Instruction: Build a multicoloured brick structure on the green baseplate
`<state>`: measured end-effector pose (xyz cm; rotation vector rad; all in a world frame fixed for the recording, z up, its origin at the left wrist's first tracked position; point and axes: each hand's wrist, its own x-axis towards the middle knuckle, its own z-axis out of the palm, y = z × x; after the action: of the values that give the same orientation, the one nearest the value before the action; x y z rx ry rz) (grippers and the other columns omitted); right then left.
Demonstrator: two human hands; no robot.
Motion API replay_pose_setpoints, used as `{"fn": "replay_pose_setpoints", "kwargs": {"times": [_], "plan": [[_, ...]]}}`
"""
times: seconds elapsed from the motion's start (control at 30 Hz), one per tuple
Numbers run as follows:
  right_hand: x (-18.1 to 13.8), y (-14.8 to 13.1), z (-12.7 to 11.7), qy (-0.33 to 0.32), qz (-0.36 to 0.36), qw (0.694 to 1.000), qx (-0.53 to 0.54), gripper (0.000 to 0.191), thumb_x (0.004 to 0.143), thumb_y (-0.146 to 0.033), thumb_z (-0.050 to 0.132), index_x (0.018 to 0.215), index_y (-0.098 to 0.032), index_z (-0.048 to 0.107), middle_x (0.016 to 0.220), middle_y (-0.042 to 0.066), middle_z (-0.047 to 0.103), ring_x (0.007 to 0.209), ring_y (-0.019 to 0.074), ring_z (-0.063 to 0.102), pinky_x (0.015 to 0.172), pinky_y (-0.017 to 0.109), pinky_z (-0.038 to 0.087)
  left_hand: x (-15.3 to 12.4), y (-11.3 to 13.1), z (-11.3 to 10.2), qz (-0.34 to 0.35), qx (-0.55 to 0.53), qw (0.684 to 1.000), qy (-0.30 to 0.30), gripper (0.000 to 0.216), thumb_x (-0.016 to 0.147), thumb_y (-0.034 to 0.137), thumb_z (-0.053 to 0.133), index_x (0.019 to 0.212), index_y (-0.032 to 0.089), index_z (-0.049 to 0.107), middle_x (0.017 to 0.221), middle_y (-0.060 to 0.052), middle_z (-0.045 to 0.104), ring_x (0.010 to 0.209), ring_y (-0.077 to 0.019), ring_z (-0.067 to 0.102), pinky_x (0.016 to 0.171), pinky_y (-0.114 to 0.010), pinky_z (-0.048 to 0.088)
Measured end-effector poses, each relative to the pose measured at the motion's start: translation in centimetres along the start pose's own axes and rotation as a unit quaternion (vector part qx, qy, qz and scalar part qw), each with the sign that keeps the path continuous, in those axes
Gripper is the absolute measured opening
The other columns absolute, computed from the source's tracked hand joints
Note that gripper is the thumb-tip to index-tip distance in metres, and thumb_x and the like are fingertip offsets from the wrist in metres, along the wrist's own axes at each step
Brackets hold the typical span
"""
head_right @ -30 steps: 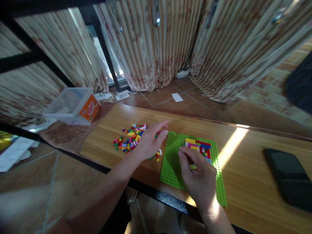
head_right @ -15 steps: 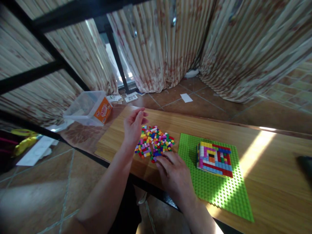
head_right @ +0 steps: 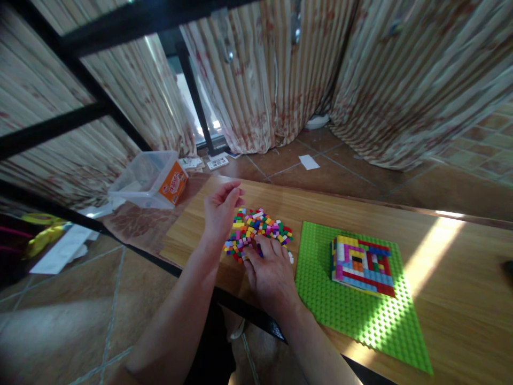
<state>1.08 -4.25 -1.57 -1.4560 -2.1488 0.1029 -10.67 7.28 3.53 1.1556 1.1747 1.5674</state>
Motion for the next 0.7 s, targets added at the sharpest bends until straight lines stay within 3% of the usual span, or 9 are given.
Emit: {"fn": "replay_pose_setpoints", "kwargs": {"times": [0.43,0.7], "plan": [[-0.8,3.5,-1.3,0.043,0.036,0.998,-0.021,0.023,0.091,-0.021,0.053,0.1,-0.024,0.074,0.122,0.009,0.061,0.107,0.0258,0.054,0.09,0.044,0.047,0.2,-0.2,-0.1,-0.007,-0.003,1.0,-0.007,0.014,0.08,0.018,0.061,0.092,0.015,0.069,0.075,0.0,0.068,0.058,-0.007,0.06,0.058,-0.019,0.05],[-1.2,5.2,-3.6,0.073,0.079,0.993,0.054,0.022,0.092,-0.028,0.053,0.096,-0.024,0.073,0.108,0.008,0.066,0.1,0.0229,0.059,0.087,0.043,0.05,0.2,-0.6,0.0,-0.015,0.009,1.0,-0.017,0.014,0.081,0.019,0.061,0.093,0.016,0.069,0.076,0.0,0.068,0.059,-0.0071,0.06,0.059,-0.019,0.051]]}}
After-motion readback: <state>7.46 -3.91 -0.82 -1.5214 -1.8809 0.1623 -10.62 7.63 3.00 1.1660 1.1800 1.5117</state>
